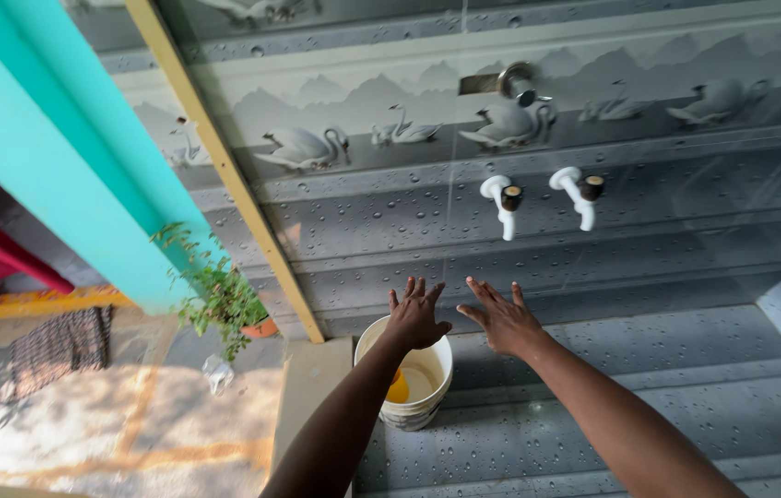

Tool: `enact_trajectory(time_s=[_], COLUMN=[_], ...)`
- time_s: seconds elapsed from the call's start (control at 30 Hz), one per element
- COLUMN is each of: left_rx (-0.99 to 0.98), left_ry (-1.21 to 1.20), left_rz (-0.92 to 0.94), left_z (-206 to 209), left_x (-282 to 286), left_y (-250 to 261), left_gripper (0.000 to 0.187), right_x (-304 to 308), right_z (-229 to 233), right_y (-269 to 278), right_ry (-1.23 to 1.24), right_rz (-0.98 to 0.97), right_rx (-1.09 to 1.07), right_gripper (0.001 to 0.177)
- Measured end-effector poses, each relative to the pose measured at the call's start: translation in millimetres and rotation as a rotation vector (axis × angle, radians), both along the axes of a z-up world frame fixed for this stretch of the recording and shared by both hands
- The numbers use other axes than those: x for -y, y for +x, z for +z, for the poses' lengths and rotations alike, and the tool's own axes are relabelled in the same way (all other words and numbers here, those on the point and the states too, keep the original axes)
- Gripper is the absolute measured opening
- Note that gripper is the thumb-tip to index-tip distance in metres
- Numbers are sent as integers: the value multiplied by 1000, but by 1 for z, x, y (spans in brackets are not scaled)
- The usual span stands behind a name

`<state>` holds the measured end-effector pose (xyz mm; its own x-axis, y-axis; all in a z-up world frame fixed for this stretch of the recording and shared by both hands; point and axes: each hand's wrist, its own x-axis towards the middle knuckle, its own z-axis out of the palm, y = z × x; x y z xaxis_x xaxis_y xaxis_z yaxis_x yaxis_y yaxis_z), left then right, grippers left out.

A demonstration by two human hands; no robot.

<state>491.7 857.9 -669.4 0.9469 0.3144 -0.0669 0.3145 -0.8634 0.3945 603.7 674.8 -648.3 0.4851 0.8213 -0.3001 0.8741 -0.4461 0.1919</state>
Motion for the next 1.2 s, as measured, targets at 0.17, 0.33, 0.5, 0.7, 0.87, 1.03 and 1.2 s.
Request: enact_trajectory(time_s=[0.17,0.33,0.5,0.7,0.87,1.03,1.2], left_rx=[-37,-6,31,95,186,272,305], left_ry=[94,162,165,184,203,174,173], left_rz=[-170,-348,-510,-697,-871,-1115,-1360], left_z=[92,153,196,234,252,264,269], left_x=[55,128,223,356,493,634,759], left_y=[37,82,115,148,175,173,144], left_gripper=[114,110,105,94,86,87,94], right_x=[85,182,286,413,537,651,738], right_z=[97,162,208,238,253,275,288], right_y=[6,6,-9,-15,-32,-74,-148], right_ry=[17,18,0,-37,-48,-89,-113], right_rz=[-225,-375,-505,-649,-814,-1091,-1306], right_rx=[-2,87,186,224,223,209,261], right_gripper=[94,94,90,90,89,89,89])
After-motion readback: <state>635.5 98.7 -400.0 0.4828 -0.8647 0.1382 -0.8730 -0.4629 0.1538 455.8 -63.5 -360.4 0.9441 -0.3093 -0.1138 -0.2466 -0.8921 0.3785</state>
